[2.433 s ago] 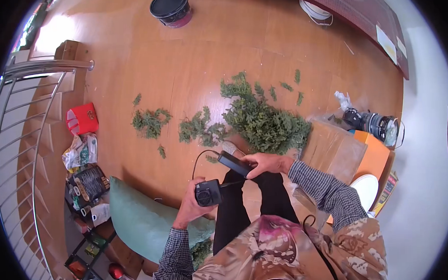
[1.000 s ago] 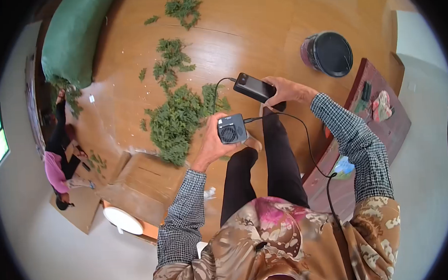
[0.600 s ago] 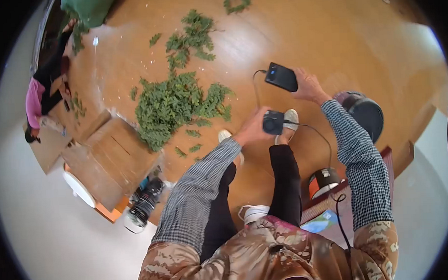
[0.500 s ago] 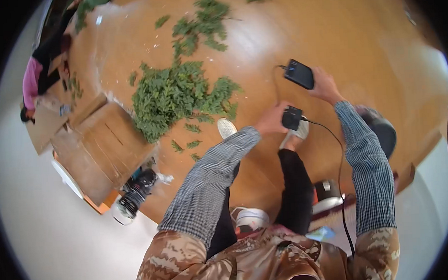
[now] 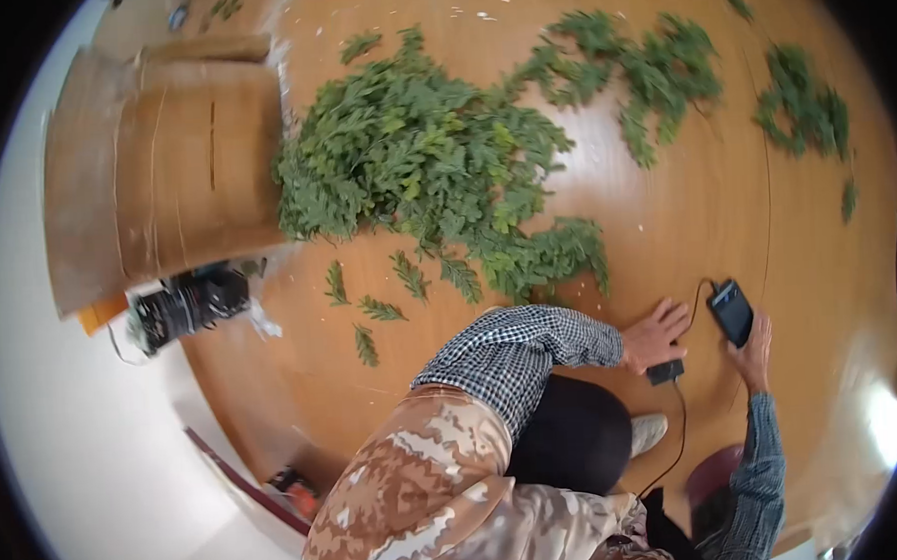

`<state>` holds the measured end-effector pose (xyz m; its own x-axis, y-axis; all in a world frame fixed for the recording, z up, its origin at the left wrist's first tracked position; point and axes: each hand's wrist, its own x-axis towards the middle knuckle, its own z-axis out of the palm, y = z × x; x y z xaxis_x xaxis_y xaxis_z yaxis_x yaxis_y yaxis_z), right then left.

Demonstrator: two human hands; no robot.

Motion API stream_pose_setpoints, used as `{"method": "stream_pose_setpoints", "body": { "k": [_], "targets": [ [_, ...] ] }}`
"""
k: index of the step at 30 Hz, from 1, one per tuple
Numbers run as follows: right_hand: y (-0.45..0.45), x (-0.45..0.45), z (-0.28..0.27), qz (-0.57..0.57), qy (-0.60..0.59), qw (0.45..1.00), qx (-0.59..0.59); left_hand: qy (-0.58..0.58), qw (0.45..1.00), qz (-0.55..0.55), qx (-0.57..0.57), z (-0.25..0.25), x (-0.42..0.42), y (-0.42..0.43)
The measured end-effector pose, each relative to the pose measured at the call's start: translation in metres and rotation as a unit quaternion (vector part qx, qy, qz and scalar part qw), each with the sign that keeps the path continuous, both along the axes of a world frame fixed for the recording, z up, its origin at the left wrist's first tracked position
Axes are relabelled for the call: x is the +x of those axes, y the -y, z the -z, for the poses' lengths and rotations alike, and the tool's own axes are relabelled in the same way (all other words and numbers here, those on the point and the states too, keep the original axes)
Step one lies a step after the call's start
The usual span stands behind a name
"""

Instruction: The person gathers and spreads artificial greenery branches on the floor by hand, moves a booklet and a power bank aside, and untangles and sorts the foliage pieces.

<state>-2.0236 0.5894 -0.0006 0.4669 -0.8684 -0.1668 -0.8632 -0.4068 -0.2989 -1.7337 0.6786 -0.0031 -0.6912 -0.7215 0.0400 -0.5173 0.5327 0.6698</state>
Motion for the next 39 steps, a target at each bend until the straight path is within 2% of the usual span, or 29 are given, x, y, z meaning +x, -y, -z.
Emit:
{"method": "stream_pose_setpoints", "body": {
  "k": [2,4,7,9,10,12,13,14,15,16,17,18,19,21,24,26,27,28,29,31,33,34,35,36,37,38,39],
  "targets": [
    [0.004,0.002,0.002,-0.007,0.008,1.000,0.018,-0.007,1.000,0.013,0.007,0.011,0.005,0.003],
    [0.003,0.005,0.001,-0.002,0.010,1.000,0.011,-0.037,0.998,-0.008,-0.056,0.032,0.008,0.007],
    [0.001,0.004,0.003,0.005,-0.083,0.996,-0.015,-0.186,0.978,-0.079,-0.060,0.041,0.018,-0.005],
    [0.021,0.009,-0.005,-0.005,-0.207,0.975,0.080,-0.198,0.973,-0.123,0.002,0.018,0.039,-0.022],
    [0.029,0.013,-0.009,-0.004,-0.270,0.955,0.124,-0.323,0.935,-0.111,0.095,0.003,0.063,-0.026],
    [0.046,0.064,-0.040,-0.055,-0.382,0.918,0.094,-0.551,0.790,-0.073,0.260,-0.036,0.145,-0.036],
    [0.055,0.104,-0.064,-0.077,-0.434,0.895,0.074,-0.348,0.847,-0.270,0.296,-0.086,0.197,-0.053],
    [0.060,0.143,-0.085,-0.121,-0.317,0.940,0.039,-0.389,0.810,-0.429,0.096,-0.079,0.220,-0.082],
    [0.060,0.184,-0.102,-0.163,-0.193,0.968,0.008,-0.453,0.659,-0.560,0.218,-0.074,0.256,-0.120],
    [0.055,0.223,-0.112,-0.193,-0.092,0.976,0.026,-0.294,0.662,-0.683,0.094,-0.073,0.288,-0.160],
    [0.046,0.257,-0.117,-0.217,0.012,0.975,0.044,-0.103,0.599,-0.794,0.007,-0.072,0.319,-0.201],
    [0.037,0.287,-0.113,-0.227,0.057,0.969,0.080,0.047,0.479,-0.864,0.148,-0.060,0.351,-0.259],
    [0.026,0.311,-0.106,-0.236,0.103,0.959,0.115,0.196,0.366,-0.908,0.056,-0.031,0.363,-0.311],
    [0.000,0.356,-0.101,-0.229,0.161,0.943,0.178,0.184,0.232,-0.947,0.123,-0.017,0.371,-0.367],
    [-0.030,0.395,-0.086,-0.263,0.120,0.941,0.174,0.054,0.249,-0.962,0.097,0.036,0.371,-0.357],
    [-0.032,0.390,-0.060,-0.332,0.023,0.935,0.124,-0.081,0.335,-0.924,0.165,-0.011,0.369,-0.269],
    [-0.031,0.385,-0.051,-0.363,-0.025,0.926,0.097,-0.043,0.415,-0.907,0.062,-0.002,0.355,-0.238],
    [-0.028,0.381,-0.048,-0.373,-0.017,0.921,0.109,-0.004,0.486,-0.873,-0.045,0.006,0.343,-0.210],
    [-0.025,0.383,-0.058,-0.390,-0.061,0.911,0.120,0.050,0.544,-0.834,-0.077,0.002,0.328,-0.190],
    [-0.010,0.394,-0.092,-0.418,-0.148,0.886,0.138,0.071,0.605,-0.790,-0.074,-0.029,0.317,-0.173],
    [0.025,0.407,-0.091,-0.421,-0.065,0.888,0.173,0.006,0.618,-0.786,-0.001,-0.066,0.331,-0.181],
    [0.040,0.418,-0.091,-0.422,-0.022,0.886,0.193,0.053,0.590,-0.803,-0.066,-0.063,0.357,-0.185],
    [0.052,0.448,-0.107,-0.442,0.043,0.889,0.110,0.100,0.559,-0.813,-0.130,-0.057,0.394,-0.182],
    [0.063,0.489,-0.127,-0.455,0.109,0.884,0.025,-0.002,0.508,-0.843,-0.177,-0.070,0.434,-0.167],
    [0.069,0.530,-0.142,-0.416,0.135,0.896,0.072,0.019,0.508,-0.843,-0.175,-0.087,0.474,-0.151],
    [0.080,0.569,-0.149,-0.378,0.161,0.904,0.118,0.047,0.508,-0.841,-0.181,-0.081,0.514,-0.133],
    [0.094,0.601,-0.130,-0.372,0.181,0.906,0.089,0.074,0.507,-0.838,-0.188,-0.076,0.547,-0.116]
  ]
}}
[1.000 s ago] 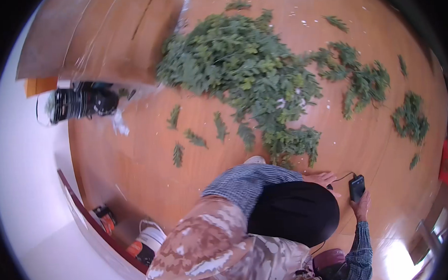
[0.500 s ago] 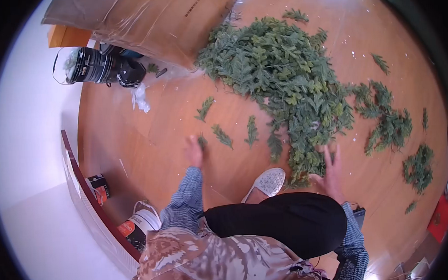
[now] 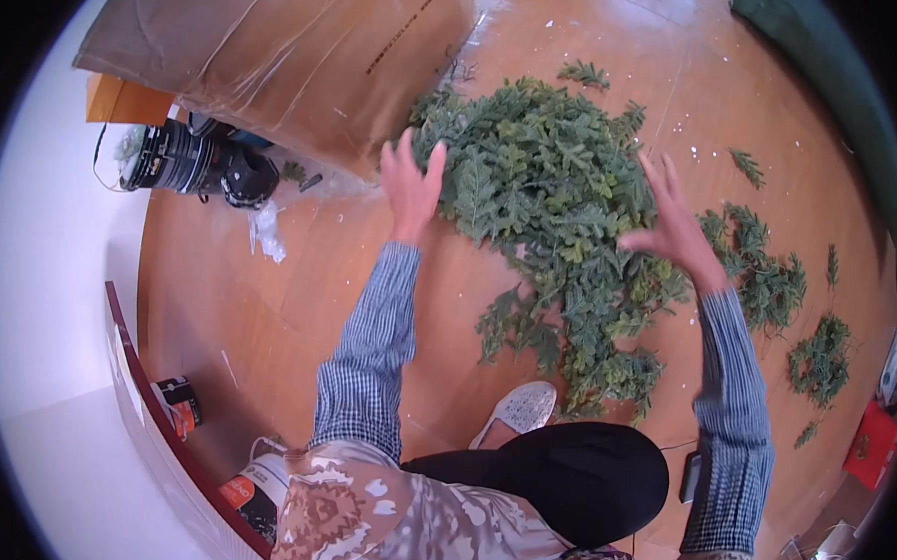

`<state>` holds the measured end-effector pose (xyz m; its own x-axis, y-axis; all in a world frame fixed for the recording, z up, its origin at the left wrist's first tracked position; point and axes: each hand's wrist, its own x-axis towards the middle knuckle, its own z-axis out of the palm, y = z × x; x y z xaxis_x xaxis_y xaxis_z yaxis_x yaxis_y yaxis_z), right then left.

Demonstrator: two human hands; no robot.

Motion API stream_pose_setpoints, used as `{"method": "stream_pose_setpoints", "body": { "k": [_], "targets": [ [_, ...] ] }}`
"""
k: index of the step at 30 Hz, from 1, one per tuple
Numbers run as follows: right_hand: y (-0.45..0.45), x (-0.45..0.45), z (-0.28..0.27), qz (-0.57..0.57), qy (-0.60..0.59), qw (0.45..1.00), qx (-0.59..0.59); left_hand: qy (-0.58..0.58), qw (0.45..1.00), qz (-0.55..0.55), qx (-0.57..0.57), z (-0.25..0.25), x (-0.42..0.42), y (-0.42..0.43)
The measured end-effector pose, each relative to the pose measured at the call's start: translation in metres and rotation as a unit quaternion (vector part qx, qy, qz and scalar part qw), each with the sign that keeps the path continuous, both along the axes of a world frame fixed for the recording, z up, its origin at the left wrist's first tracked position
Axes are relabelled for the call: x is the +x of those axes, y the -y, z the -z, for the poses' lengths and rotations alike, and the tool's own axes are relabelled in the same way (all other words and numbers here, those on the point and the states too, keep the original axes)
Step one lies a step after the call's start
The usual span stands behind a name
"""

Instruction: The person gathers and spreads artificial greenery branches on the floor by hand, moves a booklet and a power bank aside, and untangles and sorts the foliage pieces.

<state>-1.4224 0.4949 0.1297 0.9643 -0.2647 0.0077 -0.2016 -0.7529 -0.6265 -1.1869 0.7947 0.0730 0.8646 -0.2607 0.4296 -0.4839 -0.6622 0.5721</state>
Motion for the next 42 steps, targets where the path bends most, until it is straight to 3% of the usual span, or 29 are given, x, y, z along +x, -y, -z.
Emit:
{"method": "stream_pose_setpoints", "body": {
  "k": [2,4,6,8,11,14,16,18,21,22,24,25,28,30,32,34,35,37,40,41,42],
  "targets": [
    [0.015,0.054,0.053,0.031,0.005,0.999,-0.035,-0.166,0.976,-0.053,0.132,0.000,0.016,0.046],
    [0.007,0.084,0.072,0.034,-0.034,0.998,-0.052,-0.230,0.951,0.023,0.206,0.004,0.003,0.074],
    [-0.026,0.087,0.076,0.009,-0.081,0.996,-0.042,-0.220,0.948,0.066,0.219,0.000,-0.025,0.092],
    [-0.027,0.079,0.106,0.062,-0.036,0.996,0.046,-0.187,0.977,0.073,0.067,0.036,-0.045,0.103],
    [-0.012,0.045,0.111,0.097,0.114,0.984,0.099,-0.139,0.983,0.109,-0.042,0.029,-0.076,0.120],
    [0.003,-0.019,0.060,0.096,0.076,0.977,0.177,-0.193,0.955,0.156,-0.160,-0.010,-0.123,0.132],
    [0.013,-0.061,0.030,0.105,0.016,0.983,0.147,-0.247,0.925,0.195,-0.215,-0.023,-0.156,0.139],
    [0.022,-0.098,0.021,0.103,-0.034,0.984,0.141,-0.292,0.901,0.222,-0.231,-0.002,-0.180,0.145],
    [0.032,-0.136,0.081,0.178,-0.107,0.973,0.105,-0.334,0.910,0.208,-0.134,0.066,-0.203,0.139],
    [0.043,-0.140,0.098,0.135,-0.145,0.978,0.066,-0.347,0.911,0.201,-0.096,0.076,-0.204,0.142],
    [0.059,-0.158,0.117,0.058,-0.229,0.972,-0.010,-0.235,0.939,0.246,0.050,0.036,-0.195,0.122],
    [0.062,-0.165,0.114,0.054,-0.193,0.975,-0.101,-0.180,0.949,0.251,0.066,0.010,-0.190,0.110],
    [0.033,-0.118,0.014,0.068,-0.227,0.968,-0.079,-0.061,0.953,0.298,0.011,-0.010,-0.158,0.071],
    [0.039,-0.109,-0.010,0.014,-0.226,0.960,-0.164,0.001,0.955,0.293,0.041,-0.017,-0.114,0.045],
    [0.019,-0.081,-0.042,-0.023,-0.194,0.951,-0.241,-0.012,0.995,0.104,0.002,-0.038,-0.067,0.039],
    [0.003,-0.060,-0.045,-0.032,-0.049,0.985,-0.162,-0.018,0.997,0.032,0.064,-0.003,-0.027,0.033],
    [-0.007,-0.046,-0.045,-0.019,-0.044,0.991,-0.125,-0.030,0.994,0.020,0.100,0.015,-0.011,0.031],
    [-0.023,-0.023,-0.039,-0.025,-0.024,0.995,-0.089,-0.092,0.972,0.086,0.197,0.033,0.003,0.024],
    [-0.037,-0.005,-0.024,-0.057,0.010,0.995,-0.081,-0.123,0.970,0.111,0.178,0.026,0.013,0.018],
    [-0.040,-0.001,-0.022,-0.055,0.011,0.996,-0.071,-0.042,0.984,0.093,0.149,0.020,0.011,0.017],
    [-0.043,0.002,-0.020,-0.055,0.014,0.996,-0.062,-0.044,0.989,0.073,0.121,0.016,0.008,0.017]
  ]
}}
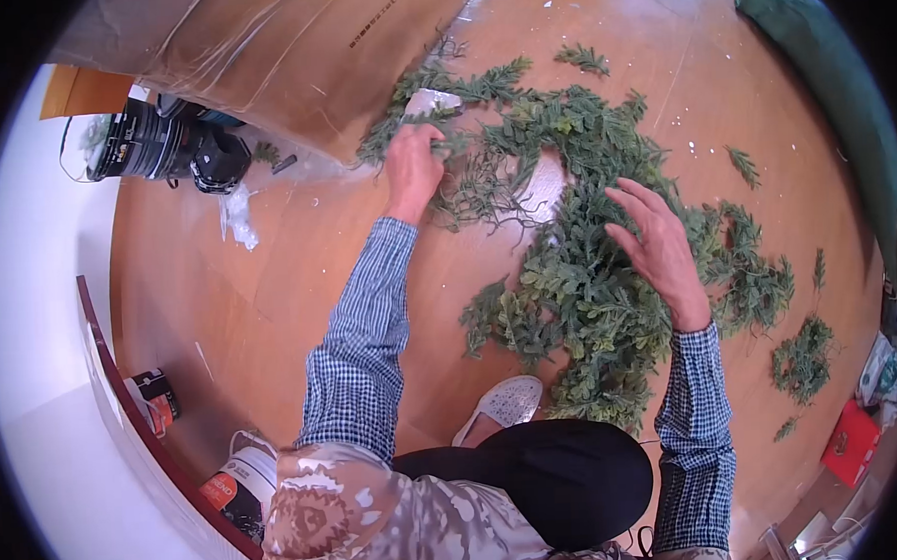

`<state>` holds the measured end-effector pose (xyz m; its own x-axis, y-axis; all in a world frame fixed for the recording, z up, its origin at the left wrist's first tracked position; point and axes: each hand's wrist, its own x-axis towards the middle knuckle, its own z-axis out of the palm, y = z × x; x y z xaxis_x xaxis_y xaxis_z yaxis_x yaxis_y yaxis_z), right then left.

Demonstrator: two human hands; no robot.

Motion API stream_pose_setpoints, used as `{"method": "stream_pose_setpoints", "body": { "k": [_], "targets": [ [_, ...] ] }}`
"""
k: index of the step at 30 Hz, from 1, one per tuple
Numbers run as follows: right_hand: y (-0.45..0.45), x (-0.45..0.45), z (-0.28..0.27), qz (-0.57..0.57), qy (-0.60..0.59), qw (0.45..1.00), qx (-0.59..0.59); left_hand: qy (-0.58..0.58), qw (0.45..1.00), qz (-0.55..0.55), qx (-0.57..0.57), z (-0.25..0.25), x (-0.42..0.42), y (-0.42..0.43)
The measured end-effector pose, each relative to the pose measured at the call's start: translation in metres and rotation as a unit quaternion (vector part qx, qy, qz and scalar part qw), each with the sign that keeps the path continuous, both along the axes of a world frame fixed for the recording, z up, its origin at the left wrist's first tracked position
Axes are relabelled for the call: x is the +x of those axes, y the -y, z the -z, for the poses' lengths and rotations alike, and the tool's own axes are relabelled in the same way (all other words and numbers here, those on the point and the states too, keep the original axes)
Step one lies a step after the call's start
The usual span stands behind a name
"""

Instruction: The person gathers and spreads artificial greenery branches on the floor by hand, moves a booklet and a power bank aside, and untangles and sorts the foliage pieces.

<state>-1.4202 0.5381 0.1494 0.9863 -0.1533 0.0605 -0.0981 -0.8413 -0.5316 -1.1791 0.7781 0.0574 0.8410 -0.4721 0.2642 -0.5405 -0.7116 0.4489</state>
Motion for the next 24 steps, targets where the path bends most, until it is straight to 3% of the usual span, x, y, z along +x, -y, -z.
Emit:
{"method": "stream_pose_setpoints", "body": {
  "k": [2,4,6,8,11,14,15,16,17,18,19,22,24],
  "targets": [
    [-0.009,0.007,0.001,0.006,0.006,0.999,0.053,-0.002,0.998,-0.040,-0.054,-0.029,-0.017,0.004],
    [-0.025,0.023,-0.005,-0.006,0.042,0.990,0.136,-0.064,0.975,0.039,-0.208,-0.041,-0.054,0.026],
    [-0.035,0.034,-0.002,-0.025,0.038,0.978,0.204,-0.224,0.939,0.087,-0.247,-0.066,-0.103,0.051],
    [-0.040,0.041,0.008,-0.059,0.022,0.968,0.241,-0.357,0.859,0.199,-0.308,-0.057,-0.128,0.068],
    [-0.014,0.018,0.025,-0.021,-0.036,0.991,0.127,-0.468,0.789,0.267,-0.296,-0.052,-0.122,0.049],
    [0.014,-0.017,0.058,0.073,-0.056,0.995,0.025,-0.533,0.788,0.215,-0.222,-0.049,-0.092,0.002],
    [0.022,-0.027,0.070,0.077,-0.087,0.993,-0.001,-0.541,0.791,0.099,-0.270,-0.040,-0.070,-0.014],
    [0.029,-0.036,0.082,0.082,-0.120,0.989,-0.027,-0.541,0.780,-0.018,-0.313,-0.025,-0.043,-0.026],
    [0.031,-0.042,0.088,0.087,-0.151,0.983,-0.053,-0.382,0.872,-0.095,-0.289,-0.014,-0.023,-0.033],
    [0.031,-0.042,0.090,0.094,-0.136,0.986,-0.035,-0.188,0.962,-0.137,-0.141,0.004,0.001,-0.043],
    [0.030,-0.041,0.090,0.102,-0.120,0.987,-0.016,0.021,0.985,-0.170,0.017,0.022,0.024,-0.050],
    [0.025,-0.038,0.093,0.106,-0.105,0.989,-0.021,-0.115,0.964,-0.209,0.113,0.051,0.061,-0.044],
    [0.025,-0.036,0.094,0.104,-0.100,0.989,-0.029,-0.110,0.960,-0.228,0.122,0.066,0.075,-0.043]
  ]
}}
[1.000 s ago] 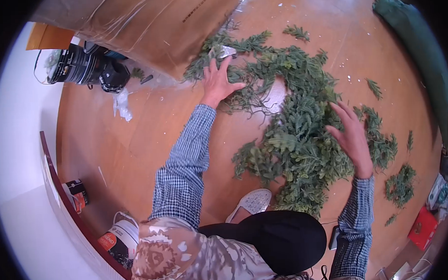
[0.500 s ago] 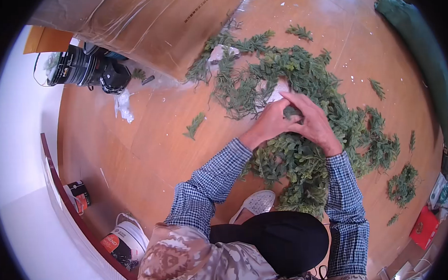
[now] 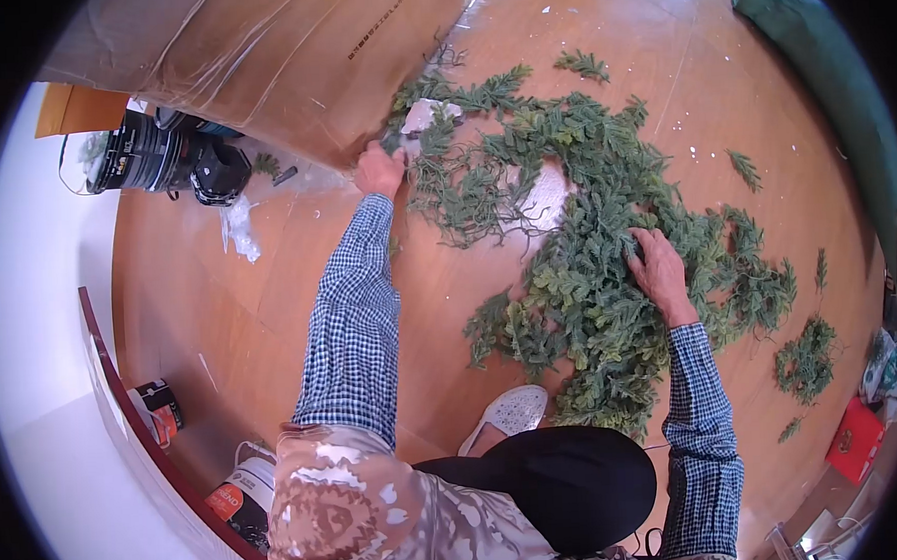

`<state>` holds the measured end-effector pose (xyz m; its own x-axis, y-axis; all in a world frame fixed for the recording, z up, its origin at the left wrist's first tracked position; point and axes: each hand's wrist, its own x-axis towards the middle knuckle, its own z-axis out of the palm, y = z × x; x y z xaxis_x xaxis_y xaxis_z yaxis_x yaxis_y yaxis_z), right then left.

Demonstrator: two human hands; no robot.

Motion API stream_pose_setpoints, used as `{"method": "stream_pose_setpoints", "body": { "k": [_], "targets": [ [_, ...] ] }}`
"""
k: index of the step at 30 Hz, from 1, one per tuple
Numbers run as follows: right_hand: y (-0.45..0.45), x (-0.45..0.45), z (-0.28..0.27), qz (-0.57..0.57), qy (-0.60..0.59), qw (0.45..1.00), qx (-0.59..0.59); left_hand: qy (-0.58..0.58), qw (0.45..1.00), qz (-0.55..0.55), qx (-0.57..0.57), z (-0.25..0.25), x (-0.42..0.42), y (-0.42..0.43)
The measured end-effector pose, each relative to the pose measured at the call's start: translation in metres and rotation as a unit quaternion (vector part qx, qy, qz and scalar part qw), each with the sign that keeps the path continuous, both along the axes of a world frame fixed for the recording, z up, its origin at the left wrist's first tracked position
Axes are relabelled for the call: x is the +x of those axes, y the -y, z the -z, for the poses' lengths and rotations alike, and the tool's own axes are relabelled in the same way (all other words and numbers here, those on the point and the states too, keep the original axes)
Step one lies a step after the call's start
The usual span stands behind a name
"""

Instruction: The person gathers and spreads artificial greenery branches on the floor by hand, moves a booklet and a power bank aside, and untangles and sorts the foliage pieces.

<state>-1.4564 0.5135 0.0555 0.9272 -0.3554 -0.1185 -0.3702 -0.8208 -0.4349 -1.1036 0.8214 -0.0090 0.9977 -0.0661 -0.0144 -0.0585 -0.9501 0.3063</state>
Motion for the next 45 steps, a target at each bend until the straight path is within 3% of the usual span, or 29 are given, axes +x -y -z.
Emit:
{"method": "stream_pose_setpoints", "body": {
  "k": [2,3,7,10,12,15,17,20,22,23,26,27,30,31,33,34,35,39,42,45],
  "targets": [
    [0.000,-0.002,0.002,0.001,0.005,1.000,0.007,-0.009,0.999,-0.013,-0.042,-0.004,0.010,-0.012],
    [0.001,-0.004,0.002,0.001,0.010,1.000,0.016,0.041,0.996,-0.001,-0.084,-0.003,0.008,-0.018],
    [0.003,-0.010,0.005,0.010,0.014,0.999,0.040,0.111,0.979,-0.019,-0.168,-0.063,-0.018,-0.012],
    [0.004,-0.008,-0.005,-0.020,-0.018,0.999,0.041,0.106,0.925,0.049,-0.363,-0.094,-0.034,0.019],
    [0.002,-0.005,-0.012,-0.044,-0.032,0.997,0.046,0.033,0.904,0.172,-0.391,-0.105,-0.064,0.057],
    [0.004,0.007,-0.018,-0.062,-0.037,0.996,0.052,0.035,0.911,0.315,-0.264,-0.101,-0.095,0.087],
    [0.004,0.007,-0.017,-0.058,-0.055,0.995,0.054,0.034,0.935,0.296,-0.194,-0.092,-0.086,0.090],
    [0.001,0.004,-0.009,-0.065,-0.058,0.996,0.019,0.156,0.977,0.134,-0.063,-0.061,-0.050,0.089],
    [-0.001,0.001,-0.004,-0.061,-0.051,0.997,0.010,0.093,0.984,0.151,-0.017,-0.010,-0.017,0.075],
    [-0.001,0.001,-0.003,-0.059,-0.046,0.997,0.006,0.063,0.985,0.158,0.006,-0.010,-0.011,0.074],
    [-0.001,-0.002,0.001,-0.058,-0.022,0.998,0.005,0.171,0.952,0.228,-0.113,-0.032,-0.020,0.075],
    [0.000,-0.002,0.002,-0.054,-0.023,0.998,0.008,0.255,0.915,0.264,-0.166,-0.025,-0.011,0.076],
    [-0.002,0.000,-0.002,-0.044,-0.040,0.998,0.012,0.221,0.914,0.250,-0.231,-0.040,0.022,0.087],
    [-0.005,0.002,-0.006,-0.040,-0.054,0.998,0.010,0.302,0.894,0.280,-0.176,-0.023,0.050,0.087],
    [-0.010,0.006,-0.007,-0.041,-0.061,0.997,0.003,0.059,0.965,0.203,-0.157,-0.028,0.070,0.092],
    [-0.012,0.006,-0.005,-0.043,-0.056,0.997,-0.004,-0.065,0.974,0.162,-0.143,-0.027,0.078,0.099],
    [-0.012,0.007,-0.004,-0.046,-0.051,0.998,-0.012,-0.023,0.981,0.173,-0.085,-0.023,0.078,0.105],
    [-0.014,0.010,-0.001,-0.045,-0.053,0.997,-0.019,0.020,0.987,0.152,-0.056,-0.013,0.096,0.121],
    [-0.014,0.008,0.003,-0.043,-0.042,0.998,-0.018,0.090,0.954,0.250,-0.136,-0.028,0.084,0.139],
    [-0.015,0.008,0.005,-0.038,-0.049,0.998,-0.018,0.057,0.941,0.330,-0.046,-0.003,0.068,0.159]
  ]
}}
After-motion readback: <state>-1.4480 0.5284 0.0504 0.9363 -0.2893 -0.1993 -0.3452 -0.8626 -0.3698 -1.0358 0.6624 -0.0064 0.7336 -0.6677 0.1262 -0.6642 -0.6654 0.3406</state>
